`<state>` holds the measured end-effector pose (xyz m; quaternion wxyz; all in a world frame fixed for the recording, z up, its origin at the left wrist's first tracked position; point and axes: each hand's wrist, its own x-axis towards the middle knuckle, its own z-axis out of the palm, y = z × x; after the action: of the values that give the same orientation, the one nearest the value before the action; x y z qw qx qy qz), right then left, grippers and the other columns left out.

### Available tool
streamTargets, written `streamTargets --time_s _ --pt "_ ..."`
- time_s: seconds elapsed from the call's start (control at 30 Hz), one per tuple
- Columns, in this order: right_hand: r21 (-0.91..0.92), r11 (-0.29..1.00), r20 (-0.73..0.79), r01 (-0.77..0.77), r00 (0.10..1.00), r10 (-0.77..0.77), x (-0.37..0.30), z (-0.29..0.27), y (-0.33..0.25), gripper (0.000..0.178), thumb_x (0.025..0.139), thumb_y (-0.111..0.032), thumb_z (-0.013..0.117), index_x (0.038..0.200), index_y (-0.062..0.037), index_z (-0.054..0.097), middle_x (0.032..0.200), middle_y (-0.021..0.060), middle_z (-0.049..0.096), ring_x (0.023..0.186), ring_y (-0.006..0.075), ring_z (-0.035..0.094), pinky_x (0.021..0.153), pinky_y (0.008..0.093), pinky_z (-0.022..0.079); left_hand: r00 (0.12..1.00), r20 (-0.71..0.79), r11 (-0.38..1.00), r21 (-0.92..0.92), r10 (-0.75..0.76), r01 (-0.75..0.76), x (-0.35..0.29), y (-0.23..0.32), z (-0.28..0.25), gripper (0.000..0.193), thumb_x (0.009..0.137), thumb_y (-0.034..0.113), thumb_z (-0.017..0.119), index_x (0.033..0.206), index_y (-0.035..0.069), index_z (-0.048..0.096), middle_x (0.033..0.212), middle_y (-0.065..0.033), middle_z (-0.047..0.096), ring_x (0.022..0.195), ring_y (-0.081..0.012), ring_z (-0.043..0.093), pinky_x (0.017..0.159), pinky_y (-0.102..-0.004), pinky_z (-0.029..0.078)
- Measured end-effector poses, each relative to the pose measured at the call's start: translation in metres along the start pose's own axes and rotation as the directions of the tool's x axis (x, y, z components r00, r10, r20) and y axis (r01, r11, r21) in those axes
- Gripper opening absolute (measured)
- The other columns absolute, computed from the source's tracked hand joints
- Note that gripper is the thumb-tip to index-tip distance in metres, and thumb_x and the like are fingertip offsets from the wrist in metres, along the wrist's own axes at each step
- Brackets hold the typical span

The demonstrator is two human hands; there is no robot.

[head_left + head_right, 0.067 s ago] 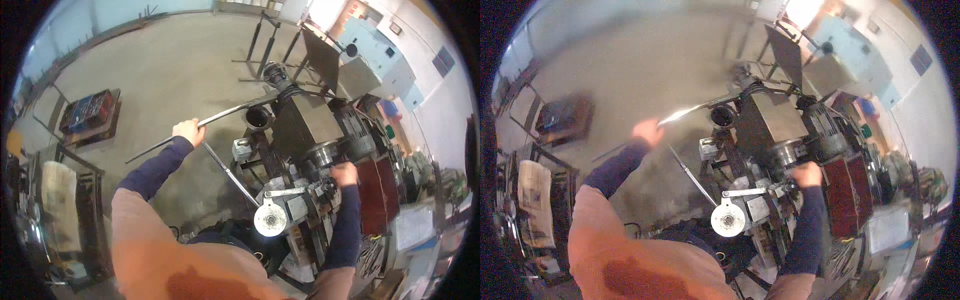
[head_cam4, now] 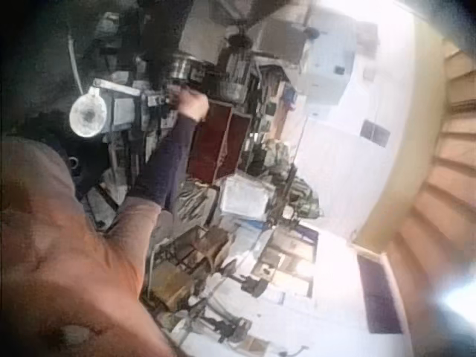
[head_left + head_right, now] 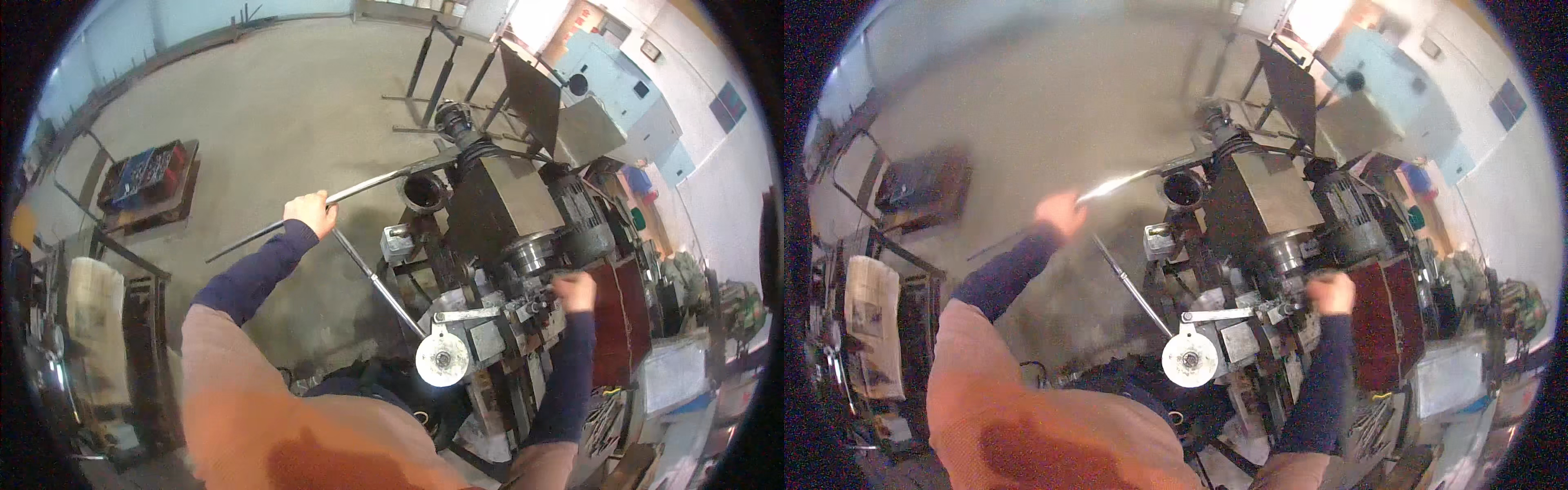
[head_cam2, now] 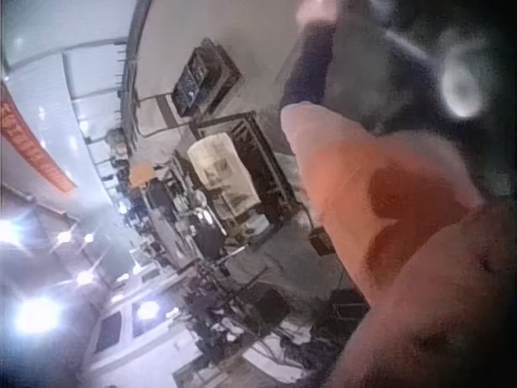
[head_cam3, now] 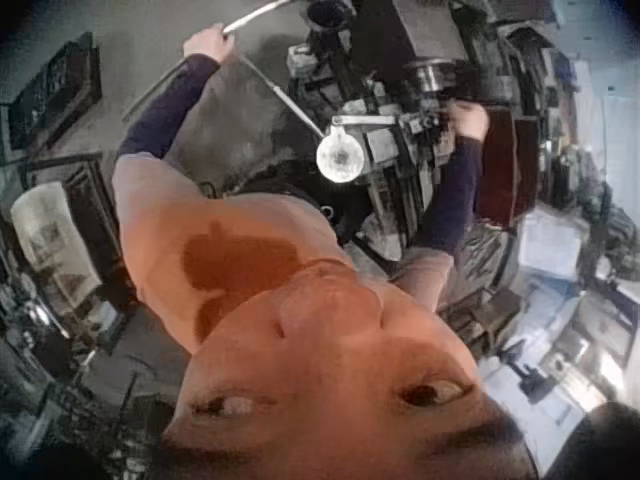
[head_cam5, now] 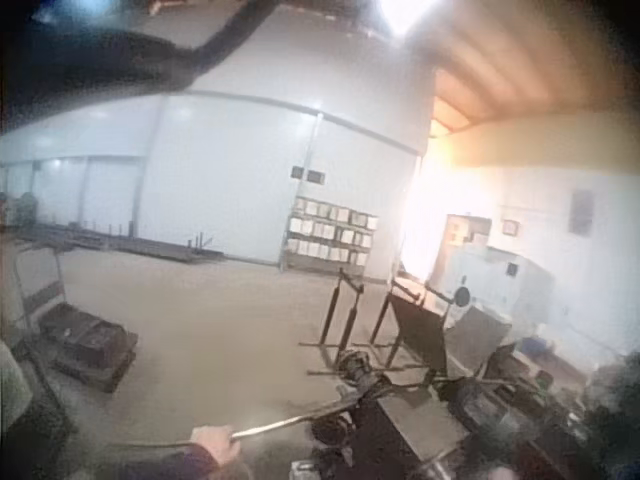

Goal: The person operates a metal lathe, repeatedly loading small cylindrical metal pieces into the chuck, adjusting the machine controls, and removing the pieces after machining. The person handles the metal pieces by hand and uses the lathe's levers and knobs to control the operation.

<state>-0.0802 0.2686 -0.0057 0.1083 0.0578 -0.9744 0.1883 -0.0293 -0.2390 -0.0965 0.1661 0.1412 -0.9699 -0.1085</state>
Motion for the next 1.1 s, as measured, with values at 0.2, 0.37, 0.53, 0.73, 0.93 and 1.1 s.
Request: streamTargets --time_s 0.2,0.37,0.53,0.73,0.93,1.1 --pt "-0.128 0.985 -0.096 -0.118 0.99 0.106 -0.062 -0.09 0.083 0.026 0.063 -0.026 0.065 0.066 -0.0003 0.065 0.055 0.0162 0.058 0.051 0.0247 0.057 0.054 0.038 0.045 0.995 -0.098 0.999 -0.033 0.0 -0.003 0.007 0.01 0.007 0.019 0.073 0.027 0.052 0.073 0.008 0.056 0.066 -0.014 0.06 0.066 -0.0346 0.06 0.058 -0.0456 0.047" --pt "-0.23 0.878 -0.339 -0.42 0.88 0.332 -0.087 -0.126 0.14 0.05 0.064 -0.024 0.063 0.112 -0.0125 0.059 0.116 0.0189 0.054 0.101 0.0311 0.056 0.084 0.0376 0.045 0.994 0.045 0.994 0.044 -0.1 0.098 0.012 0.002 0.008 0.022 0.073 0.028 0.054 0.086 0.01 0.058 0.077 -0.0134 0.062 0.072 -0.0342 0.06 0.062 -0.0455 0.046" --pt "-0.102 0.901 -0.48 -0.421 0.814 0.327 -0.146 -0.118 0.114 0.05 0.057 -0.027 0.063 0.106 -0.0156 0.063 0.125 0.0218 0.047 0.109 0.0364 0.049 0.093 0.0385 0.04 0.998 0.058 0.989 0.146 -0.03 0.021 0.015 -0.002 0.008 0.024 0.078 0.029 0.055 0.091 0.009 0.056 0.085 -0.0132 0.062 0.079 -0.0337 0.059 0.066 -0.0451 0.046" --pt "0.027 0.845 -0.536 -0.534 0.706 0.463 -0.315 -0.114 0.117 0.039 0.056 -0.019 0.065 0.094 -0.0108 0.067 0.12 0.0226 0.05 0.102 0.0352 0.055 0.088 0.0373 0.044 0.976 0.207 0.976 0.187 0.07 -0.11 0.048 -0.008 0.036 0.045 0.078 0.031 0.056 0.118 0.009 0.052 0.105 -0.0144 0.06 0.097 -0.0334 0.057 0.082 -0.0427 0.045" --pt "0.05 0.66 -0.531 -0.75 0.54 0.653 -0.476 -0.106 0.078 0.039 0.058 -0.016 0.057 0.094 -0.0055 0.066 0.102 0.0203 0.06 0.097 0.0291 0.058 0.082 0.0336 0.045 0.619 0.127 0.591 -0.491 0.775 -0.64 0.071 0.064 -0.054 0.043 0.085 0.014 0.055 0.124 0.0 0.045 0.105 -0.0135 0.06 0.093 -0.0225 0.057 0.084 -0.0307 0.043" --pt "0.27 0.439 -0.495 -0.857 0.267 0.827 -0.545 -0.097 0.016 0.031 0.062 -0.012 0.056 0.091 -0.0026 0.064 0.078 0.0099 0.062 0.073 0.0151 0.058 0.068 0.0272 0.044 0.263 -0.122 0.135 -0.617 0.957 -0.776 -0.002 0.201 -0.131 0.042 0.089 0.017 0.05 0.124 -0.004 0.043 0.113 -0.0158 0.055 0.109 -0.0247 0.049 0.094 -0.0353 0.038"
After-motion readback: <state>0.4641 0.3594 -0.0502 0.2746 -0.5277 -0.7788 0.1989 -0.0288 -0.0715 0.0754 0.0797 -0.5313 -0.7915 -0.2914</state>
